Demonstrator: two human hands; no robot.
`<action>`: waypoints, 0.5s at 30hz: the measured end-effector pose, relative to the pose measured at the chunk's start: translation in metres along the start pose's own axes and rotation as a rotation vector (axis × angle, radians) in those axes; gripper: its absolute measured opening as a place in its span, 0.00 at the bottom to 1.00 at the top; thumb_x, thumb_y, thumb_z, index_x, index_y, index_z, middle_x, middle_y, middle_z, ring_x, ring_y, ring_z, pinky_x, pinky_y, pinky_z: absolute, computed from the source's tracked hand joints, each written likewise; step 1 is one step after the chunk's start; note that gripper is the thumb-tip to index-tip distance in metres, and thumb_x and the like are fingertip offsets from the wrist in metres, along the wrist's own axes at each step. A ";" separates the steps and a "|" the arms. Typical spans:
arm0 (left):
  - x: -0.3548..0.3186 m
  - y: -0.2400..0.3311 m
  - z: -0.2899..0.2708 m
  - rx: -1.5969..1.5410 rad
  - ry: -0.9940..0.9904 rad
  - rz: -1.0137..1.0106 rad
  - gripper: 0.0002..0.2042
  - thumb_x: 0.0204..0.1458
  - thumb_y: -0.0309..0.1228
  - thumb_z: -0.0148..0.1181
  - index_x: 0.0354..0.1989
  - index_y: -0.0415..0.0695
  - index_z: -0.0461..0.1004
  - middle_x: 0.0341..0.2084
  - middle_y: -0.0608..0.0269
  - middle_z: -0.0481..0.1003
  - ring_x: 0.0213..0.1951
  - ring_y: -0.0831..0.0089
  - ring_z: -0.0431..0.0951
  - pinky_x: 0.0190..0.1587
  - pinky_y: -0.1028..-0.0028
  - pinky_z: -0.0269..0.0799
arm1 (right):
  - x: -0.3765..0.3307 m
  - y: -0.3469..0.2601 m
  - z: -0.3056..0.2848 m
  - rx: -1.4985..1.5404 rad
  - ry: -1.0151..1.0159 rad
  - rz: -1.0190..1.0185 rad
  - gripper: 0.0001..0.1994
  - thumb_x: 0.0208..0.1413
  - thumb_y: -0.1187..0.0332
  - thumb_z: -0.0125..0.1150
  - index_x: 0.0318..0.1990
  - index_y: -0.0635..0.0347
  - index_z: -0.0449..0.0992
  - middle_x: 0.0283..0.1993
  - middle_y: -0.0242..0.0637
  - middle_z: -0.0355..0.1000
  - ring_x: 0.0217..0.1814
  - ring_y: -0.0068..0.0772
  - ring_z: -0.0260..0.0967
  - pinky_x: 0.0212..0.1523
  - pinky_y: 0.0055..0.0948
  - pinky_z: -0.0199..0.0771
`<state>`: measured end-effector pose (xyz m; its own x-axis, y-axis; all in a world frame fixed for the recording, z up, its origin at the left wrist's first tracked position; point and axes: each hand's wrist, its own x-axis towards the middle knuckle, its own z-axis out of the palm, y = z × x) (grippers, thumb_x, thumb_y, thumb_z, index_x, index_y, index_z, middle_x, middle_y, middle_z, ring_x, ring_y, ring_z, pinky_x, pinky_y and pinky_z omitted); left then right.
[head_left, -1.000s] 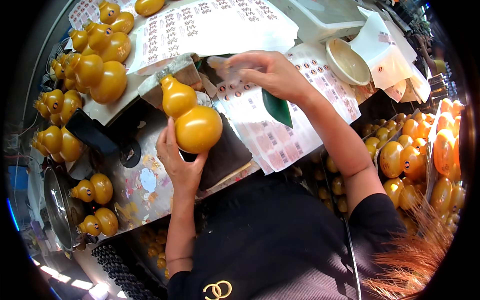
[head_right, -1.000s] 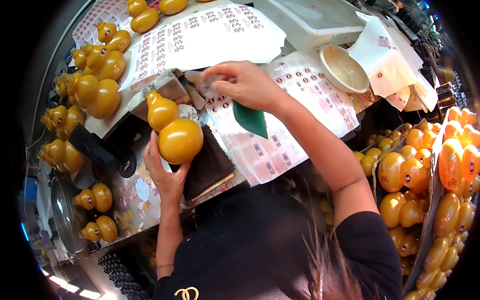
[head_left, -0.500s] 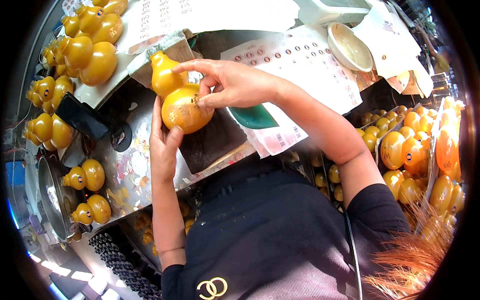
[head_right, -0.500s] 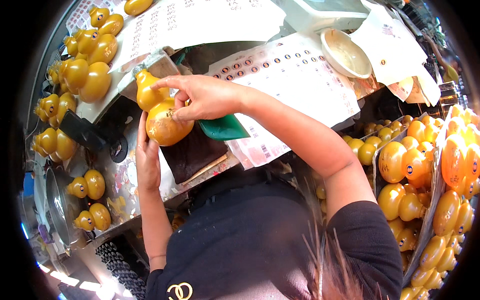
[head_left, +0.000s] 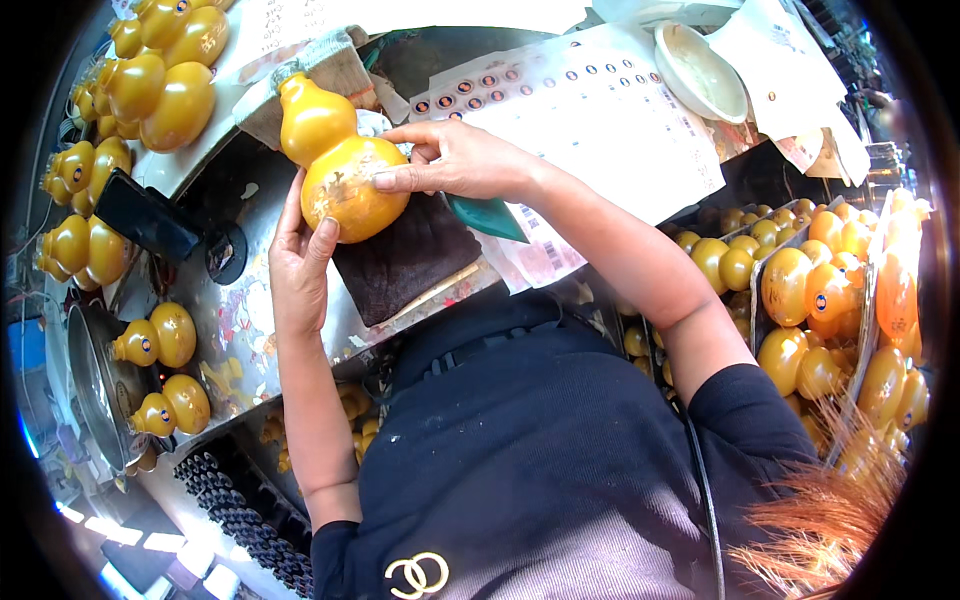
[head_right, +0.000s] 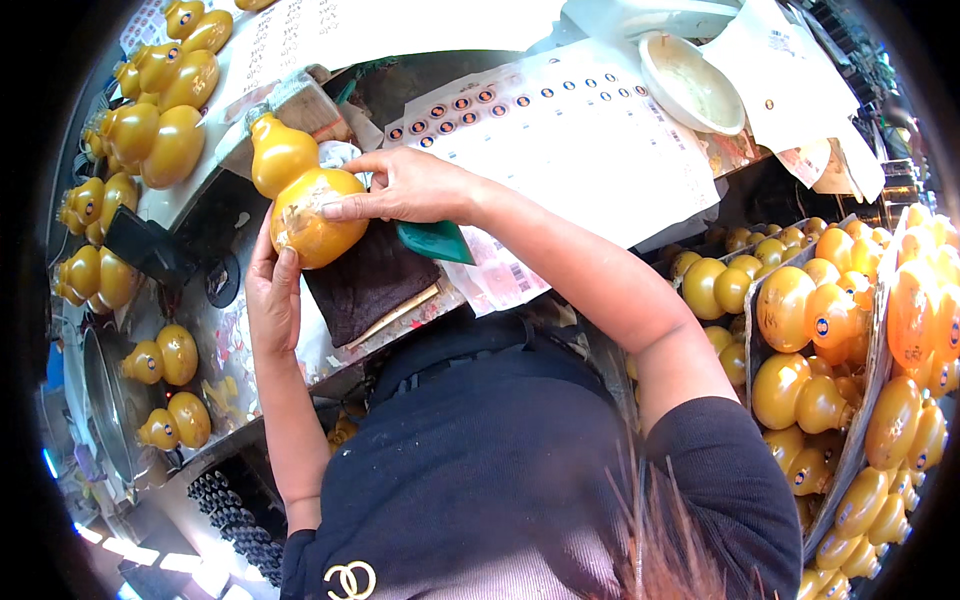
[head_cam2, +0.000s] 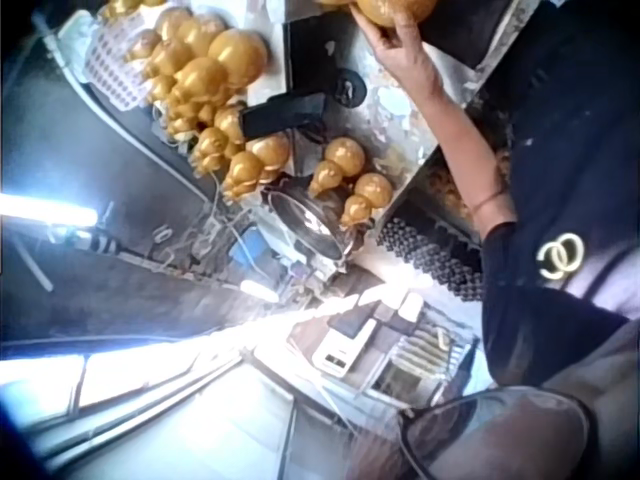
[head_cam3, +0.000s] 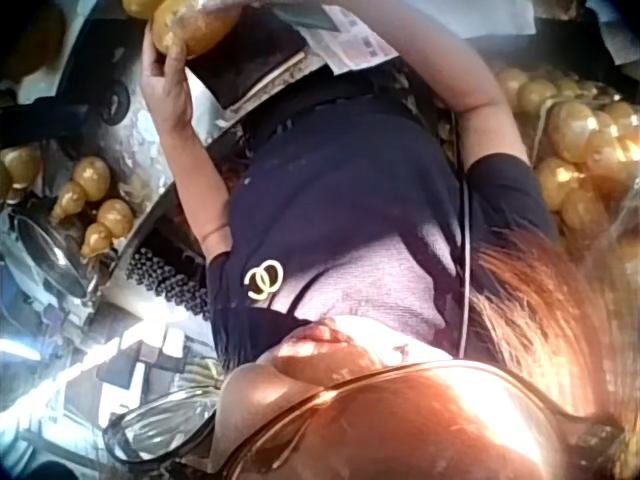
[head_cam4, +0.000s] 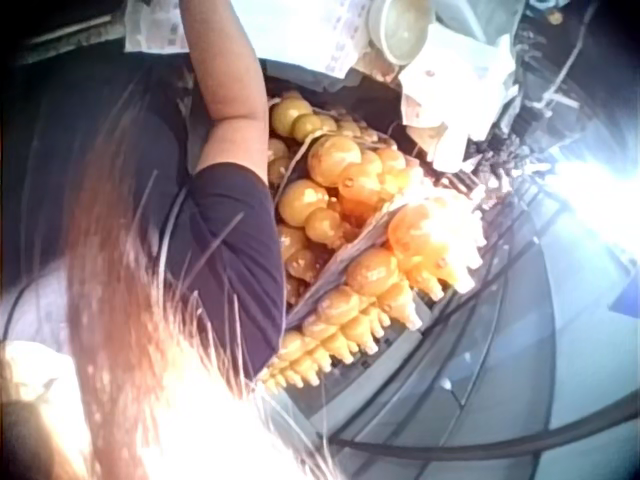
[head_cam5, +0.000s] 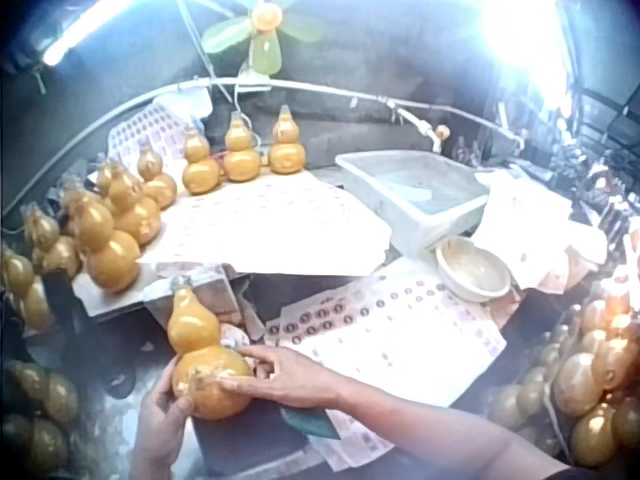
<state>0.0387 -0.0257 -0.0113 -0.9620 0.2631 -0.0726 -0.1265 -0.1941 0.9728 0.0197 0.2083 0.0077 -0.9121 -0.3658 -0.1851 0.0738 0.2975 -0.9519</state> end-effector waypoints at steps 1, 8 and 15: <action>0.000 0.000 0.000 0.003 -0.005 0.001 0.37 0.51 0.33 0.65 0.67 0.38 0.52 0.59 0.55 0.63 0.61 0.68 0.64 0.63 0.69 0.59 | 0.000 0.002 0.000 0.001 0.000 0.006 0.47 0.43 0.36 0.65 0.62 0.64 0.64 0.33 0.35 0.71 0.37 0.24 0.70 0.38 0.22 0.67; -0.003 0.000 -0.001 0.106 -0.043 0.012 0.36 0.53 0.38 0.63 0.66 0.37 0.53 0.61 0.58 0.62 0.62 0.69 0.62 0.65 0.69 0.54 | -0.002 0.015 0.007 0.069 0.069 -0.019 0.46 0.42 0.38 0.67 0.61 0.66 0.65 0.30 0.32 0.69 0.33 0.21 0.66 0.34 0.20 0.65; -0.005 -0.001 0.002 0.004 -0.067 0.003 0.36 0.55 0.33 0.60 0.69 0.37 0.47 0.63 0.55 0.57 0.64 0.67 0.59 0.65 0.69 0.53 | -0.005 0.016 0.008 0.040 0.101 -0.055 0.45 0.43 0.39 0.67 0.59 0.69 0.66 0.29 0.31 0.67 0.32 0.22 0.64 0.33 0.22 0.65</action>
<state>0.0440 -0.0253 -0.0117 -0.9440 0.3252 -0.0552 -0.1229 -0.1915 0.9738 0.0291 0.2076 -0.0082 -0.9512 -0.2889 -0.1081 0.0364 0.2430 -0.9693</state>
